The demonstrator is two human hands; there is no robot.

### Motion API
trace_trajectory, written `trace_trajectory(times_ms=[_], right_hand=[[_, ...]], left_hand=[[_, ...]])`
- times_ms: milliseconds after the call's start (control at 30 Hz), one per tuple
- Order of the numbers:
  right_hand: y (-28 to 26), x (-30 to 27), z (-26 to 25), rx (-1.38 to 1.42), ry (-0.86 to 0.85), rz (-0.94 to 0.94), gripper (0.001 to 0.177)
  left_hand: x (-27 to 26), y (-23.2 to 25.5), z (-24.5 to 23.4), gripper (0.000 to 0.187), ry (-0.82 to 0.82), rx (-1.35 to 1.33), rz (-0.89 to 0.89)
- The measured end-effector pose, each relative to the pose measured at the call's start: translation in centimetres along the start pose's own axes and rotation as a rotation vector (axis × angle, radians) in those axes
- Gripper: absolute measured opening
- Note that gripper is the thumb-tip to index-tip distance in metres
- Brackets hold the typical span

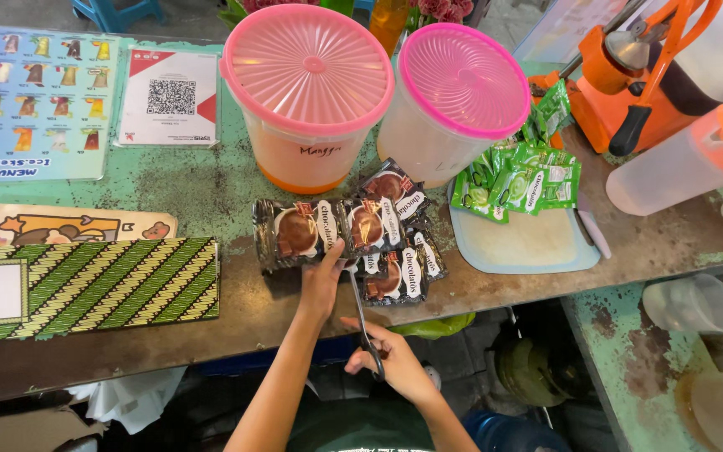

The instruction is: The person uses scissors to separate a strip of chocolate drink sachets into individual units, handling each one by hand and placing them on the counter.

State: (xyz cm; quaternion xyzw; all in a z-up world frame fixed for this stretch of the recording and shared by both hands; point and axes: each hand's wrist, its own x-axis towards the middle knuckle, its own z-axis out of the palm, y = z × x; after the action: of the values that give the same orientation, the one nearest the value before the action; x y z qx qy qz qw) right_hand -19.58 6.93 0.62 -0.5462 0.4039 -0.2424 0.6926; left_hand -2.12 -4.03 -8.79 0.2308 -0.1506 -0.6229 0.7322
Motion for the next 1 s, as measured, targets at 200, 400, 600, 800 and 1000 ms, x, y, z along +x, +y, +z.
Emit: trace_trajectory(times_ms=[200, 400, 600, 800, 1000], right_hand=[[2.1, 0.1, -0.1, 0.074, 0.047, -0.090, 0.076], [1.8, 0.1, -0.7, 0.053, 0.027, -0.162, 0.091], [1.3, 0.5, 0.0, 0.107, 0.031, -0.150, 0.086], [0.4, 1.3, 0.5, 0.099, 0.081, -0.150, 0.077], [-1.4, 2.6, 0.3, 0.060, 0.104, -0.130, 0.067]], left_hand=[[1.4, 0.0, 0.2, 0.037, 0.068, 0.039, -0.088], [0.5, 0.4, 1.4, 0.039, -0.167, -0.121, -0.122], [-0.8, 1.3, 1.8, 0.044, -0.266, -0.192, -0.182], [-0.9, 1.9, 1.7, 0.050, -0.253, -0.178, -0.168], [-1.1, 2.1, 2.4, 0.050, -0.315, -0.187, -0.182]])
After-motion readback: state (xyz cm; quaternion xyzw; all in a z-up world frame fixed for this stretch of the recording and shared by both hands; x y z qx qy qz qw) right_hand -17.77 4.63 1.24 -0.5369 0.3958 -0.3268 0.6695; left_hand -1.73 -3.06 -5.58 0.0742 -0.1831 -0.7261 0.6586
